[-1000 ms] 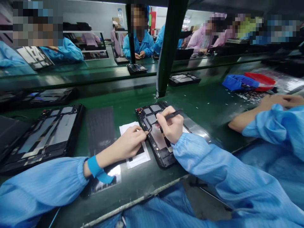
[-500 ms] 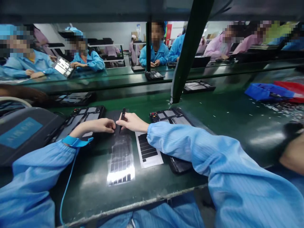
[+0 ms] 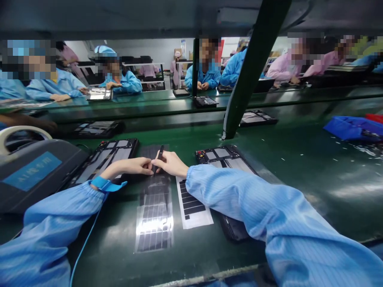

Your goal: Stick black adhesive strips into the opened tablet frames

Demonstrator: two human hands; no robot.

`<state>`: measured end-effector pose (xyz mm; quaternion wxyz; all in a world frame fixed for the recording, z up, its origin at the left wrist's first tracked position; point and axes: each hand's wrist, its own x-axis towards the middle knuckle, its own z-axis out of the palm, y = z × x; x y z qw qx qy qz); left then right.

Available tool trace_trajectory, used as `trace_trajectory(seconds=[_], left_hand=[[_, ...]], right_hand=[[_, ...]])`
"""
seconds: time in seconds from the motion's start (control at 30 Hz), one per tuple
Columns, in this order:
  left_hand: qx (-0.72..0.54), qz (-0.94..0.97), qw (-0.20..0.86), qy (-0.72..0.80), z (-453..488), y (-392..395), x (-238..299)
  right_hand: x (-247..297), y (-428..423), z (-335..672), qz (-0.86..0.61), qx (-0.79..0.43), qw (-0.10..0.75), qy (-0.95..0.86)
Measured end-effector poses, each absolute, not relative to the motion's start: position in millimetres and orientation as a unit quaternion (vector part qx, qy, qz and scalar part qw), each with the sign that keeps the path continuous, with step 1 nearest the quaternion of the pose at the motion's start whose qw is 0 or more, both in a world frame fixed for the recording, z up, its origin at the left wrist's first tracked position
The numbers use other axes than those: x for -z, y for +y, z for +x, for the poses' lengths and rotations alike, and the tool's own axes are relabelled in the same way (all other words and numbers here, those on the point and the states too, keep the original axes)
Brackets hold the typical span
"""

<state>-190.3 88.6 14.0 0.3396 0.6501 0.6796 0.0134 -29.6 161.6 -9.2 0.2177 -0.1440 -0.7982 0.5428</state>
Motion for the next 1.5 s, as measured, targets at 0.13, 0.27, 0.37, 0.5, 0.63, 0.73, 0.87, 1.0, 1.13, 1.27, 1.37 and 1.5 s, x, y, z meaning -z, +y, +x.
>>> trace_trajectory(seconds=[0.13, 0.27, 0.37, 0.5, 0.63, 0.73, 0.87, 1.0, 1.13, 1.27, 1.37, 1.5], left_hand=[[-0.015, 0.655, 0.334, 0.678, -188, 87, -16], [-0.030, 0.650, 0.316, 0.691, -182, 84, -18], [-0.039, 0.641, 0.299, 0.706, -181, 84, -19], [-0.039, 0.645, 0.279, 0.711, -182, 82, -23], [-0.063, 0.668, 0.200, 0.714, -160, 77, -29], [-0.128, 0.714, 0.129, 0.676, -114, 73, -28], [-0.266, 0.804, 0.093, 0.524, -55, 70, -13], [-0.367, 0.792, 0.124, 0.471, -32, 73, 11], [-0.361, 0.791, 0.168, 0.465, -32, 76, 24], [-0.342, 0.792, 0.190, 0.469, -33, 73, 26], [-0.336, 0.785, 0.204, 0.479, -33, 71, 26], [-0.323, 0.779, 0.217, 0.491, -34, 71, 27]], right_hand=[[8, 159, -29, -0.151, -0.522, 0.218, -0.811], [9, 160, -30, -0.153, -0.513, 0.230, -0.813], [-7, 164, -30, -0.144, -0.528, 0.289, -0.785], [-55, 167, -5, -0.120, -0.521, 0.324, -0.780], [-86, 170, 49, -0.160, -0.495, 0.306, -0.797], [-81, 172, 92, -0.212, -0.465, 0.301, -0.805], [-56, 173, 131, -0.279, -0.453, 0.268, -0.803], [-35, 171, 142, -0.296, -0.499, 0.219, -0.785], [-22, 177, 132, -0.313, -0.518, 0.176, -0.777], [-12, 191, 117, -0.308, -0.536, 0.186, -0.764], [-7, 198, 111, -0.306, -0.539, 0.188, -0.762], [-4, 201, 110, -0.300, -0.545, 0.193, -0.759]])
